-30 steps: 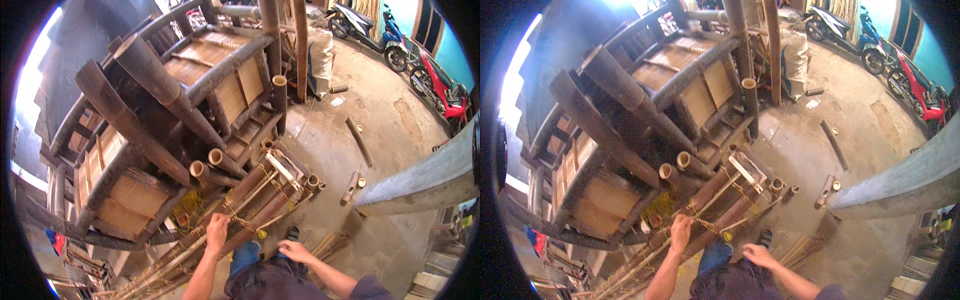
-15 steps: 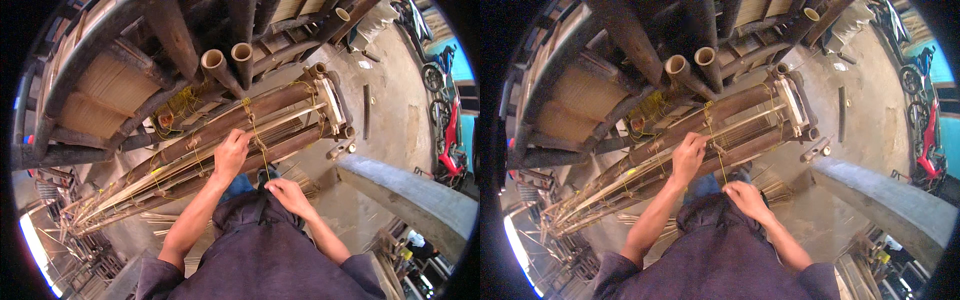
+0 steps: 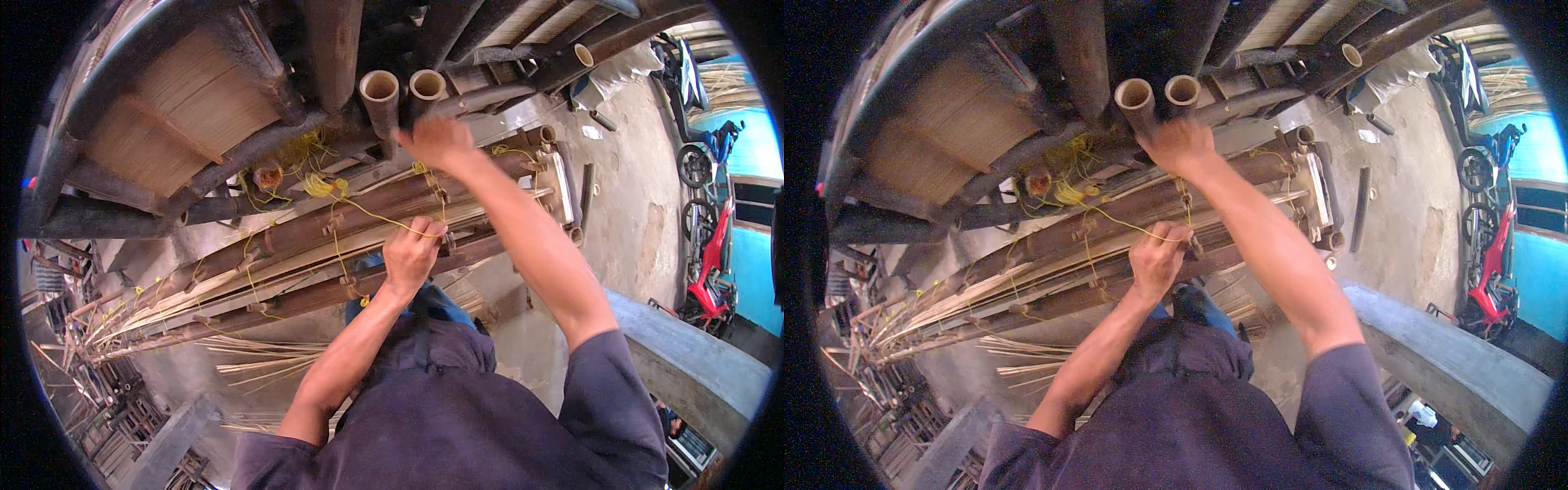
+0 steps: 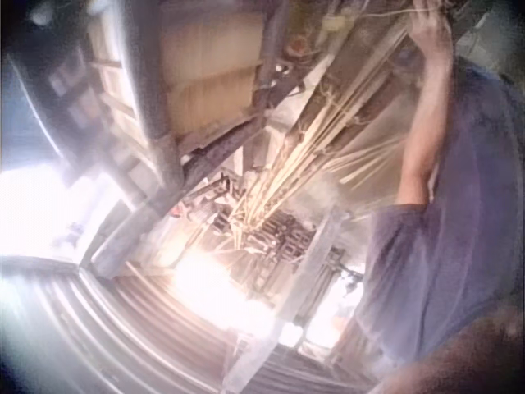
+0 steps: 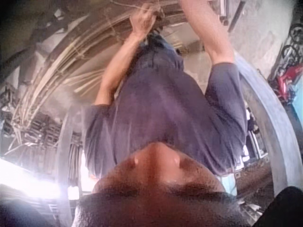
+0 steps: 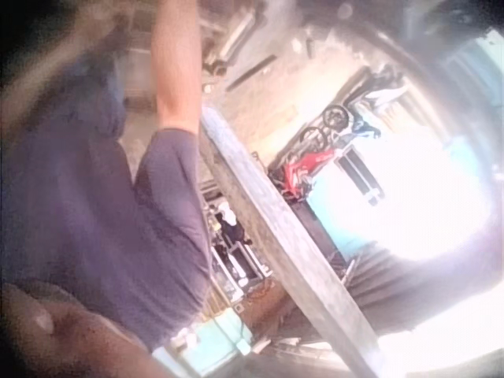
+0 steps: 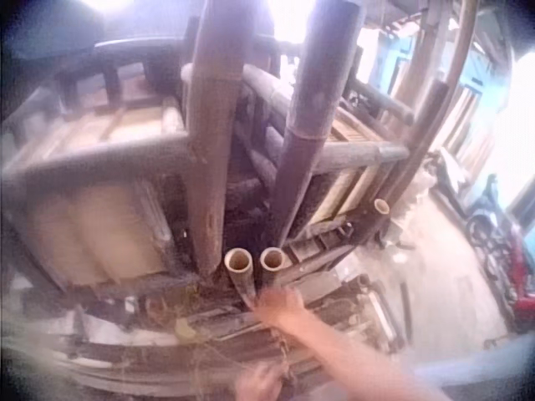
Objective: The person sits on the floor and gathers thin wooden strips, then stands to tie them together with yellow string on a wooden rack. The person repeatedly wraps and knots the string around the strips to secure them.
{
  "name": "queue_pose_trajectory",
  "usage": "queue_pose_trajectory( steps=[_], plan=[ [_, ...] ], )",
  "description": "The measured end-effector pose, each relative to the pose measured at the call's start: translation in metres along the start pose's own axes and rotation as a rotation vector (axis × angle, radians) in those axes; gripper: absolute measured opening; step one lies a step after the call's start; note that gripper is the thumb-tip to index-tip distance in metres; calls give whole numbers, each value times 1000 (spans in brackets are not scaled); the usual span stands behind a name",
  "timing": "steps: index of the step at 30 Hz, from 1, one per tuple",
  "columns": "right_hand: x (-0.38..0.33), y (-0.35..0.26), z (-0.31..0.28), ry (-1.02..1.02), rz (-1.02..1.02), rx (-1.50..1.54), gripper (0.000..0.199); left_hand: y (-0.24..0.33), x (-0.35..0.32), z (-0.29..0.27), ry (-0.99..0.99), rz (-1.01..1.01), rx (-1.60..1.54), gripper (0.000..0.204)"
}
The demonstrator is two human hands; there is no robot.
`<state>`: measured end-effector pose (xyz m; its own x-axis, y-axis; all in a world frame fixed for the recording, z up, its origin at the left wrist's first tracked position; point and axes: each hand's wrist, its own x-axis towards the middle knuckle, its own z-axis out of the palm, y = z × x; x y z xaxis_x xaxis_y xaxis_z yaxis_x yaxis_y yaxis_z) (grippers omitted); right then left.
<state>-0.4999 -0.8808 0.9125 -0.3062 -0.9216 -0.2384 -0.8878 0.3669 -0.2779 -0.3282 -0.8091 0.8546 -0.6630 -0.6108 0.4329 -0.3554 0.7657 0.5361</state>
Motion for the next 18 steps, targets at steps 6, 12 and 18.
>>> queue_pose_trajectory(
  steps=[6, 12, 18],
  plan=[
    [-4, 0, 4, -159, 118, 1799, 33, -11, -11, -4, 1, 103, 92, 22],
    [-218, -14, 104, -159, -463, 664, 25, -14, -10, -8, -59, 42, -55, 20],
    [-211, -41, 159, 22, -407, 420, 20, 26, 88, -56, -383, -352, -850, 27]
  ],
)
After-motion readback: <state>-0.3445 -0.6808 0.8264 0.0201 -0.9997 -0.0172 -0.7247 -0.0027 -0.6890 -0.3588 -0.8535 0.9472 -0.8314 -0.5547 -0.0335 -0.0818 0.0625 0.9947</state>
